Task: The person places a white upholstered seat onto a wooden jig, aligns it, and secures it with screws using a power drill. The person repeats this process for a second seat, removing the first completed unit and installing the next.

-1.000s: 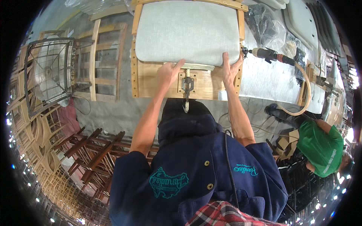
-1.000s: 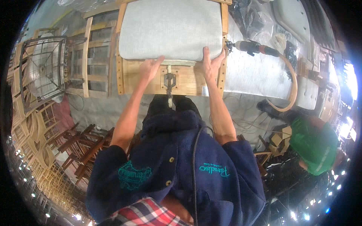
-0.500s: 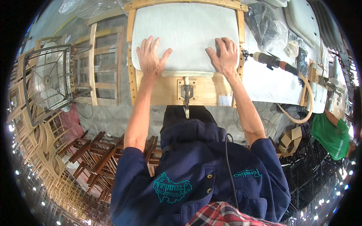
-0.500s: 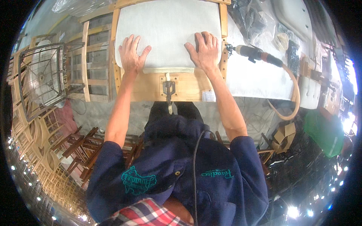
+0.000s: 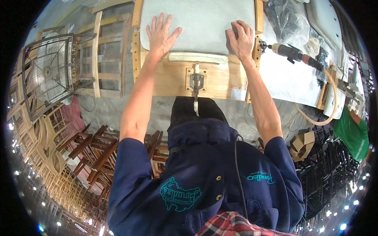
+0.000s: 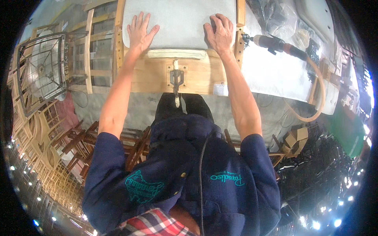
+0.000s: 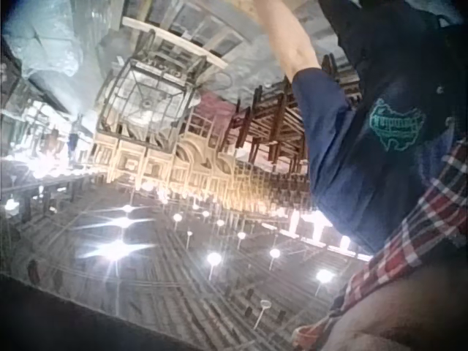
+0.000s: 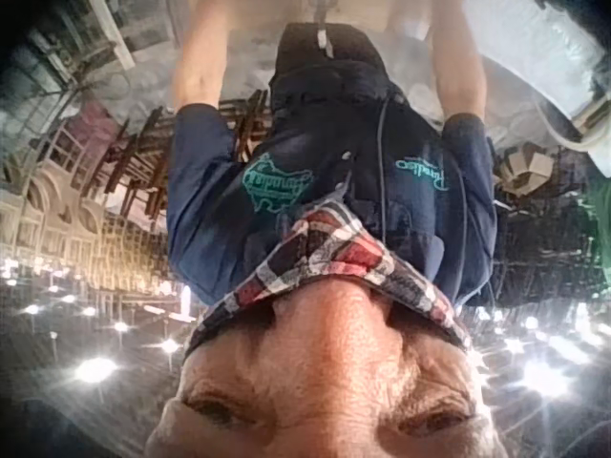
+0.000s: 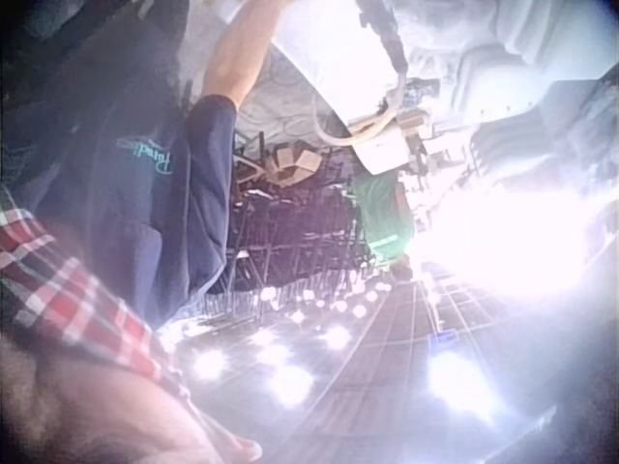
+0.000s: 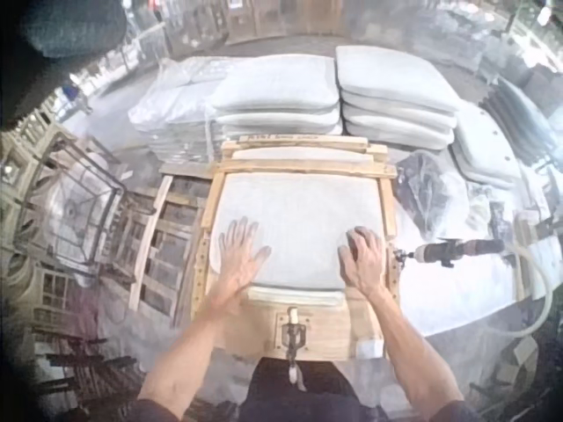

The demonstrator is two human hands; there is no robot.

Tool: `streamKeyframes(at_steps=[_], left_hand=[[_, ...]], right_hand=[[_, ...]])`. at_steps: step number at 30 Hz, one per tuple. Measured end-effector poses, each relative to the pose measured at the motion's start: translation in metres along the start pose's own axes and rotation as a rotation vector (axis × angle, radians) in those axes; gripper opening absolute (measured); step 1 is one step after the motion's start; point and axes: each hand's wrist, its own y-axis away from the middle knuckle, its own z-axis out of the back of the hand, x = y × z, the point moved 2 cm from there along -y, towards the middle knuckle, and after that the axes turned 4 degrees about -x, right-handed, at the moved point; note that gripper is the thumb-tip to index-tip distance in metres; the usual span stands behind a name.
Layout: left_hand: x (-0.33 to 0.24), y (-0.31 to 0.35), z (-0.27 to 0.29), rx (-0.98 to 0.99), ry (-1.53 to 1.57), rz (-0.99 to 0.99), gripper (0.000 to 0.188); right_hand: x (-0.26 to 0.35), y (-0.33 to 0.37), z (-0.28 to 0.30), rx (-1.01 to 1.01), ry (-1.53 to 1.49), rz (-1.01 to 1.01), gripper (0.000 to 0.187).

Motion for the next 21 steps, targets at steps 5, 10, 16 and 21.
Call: streamKeyframes(at_steps=[5,10,16,21], left_hand=[[-0.043,0.044,0.016,0.048,0.320,0.090,0.085],[-0.074,0.084,0.021,0.068,0.196,-0.019,0.071],[-0.073,0.044,-0.002,0.033,0.033,-0.220,0.076],[-0.081,0.028,-0.009,0.061,-0.101,-0.241,0.077]], right_hand=[[0.047,0.063,0.059,0.013,-0.126,-0.302,0.034],[0.102,0.201,0.079,0.357,-0.354,-0.690,0.033],[0.133,0.291,0.054,0.978,-0.534,-1.012,0.073],[0.153,0.295,0.028,1.106,-0.767,-1.155,0.070]])
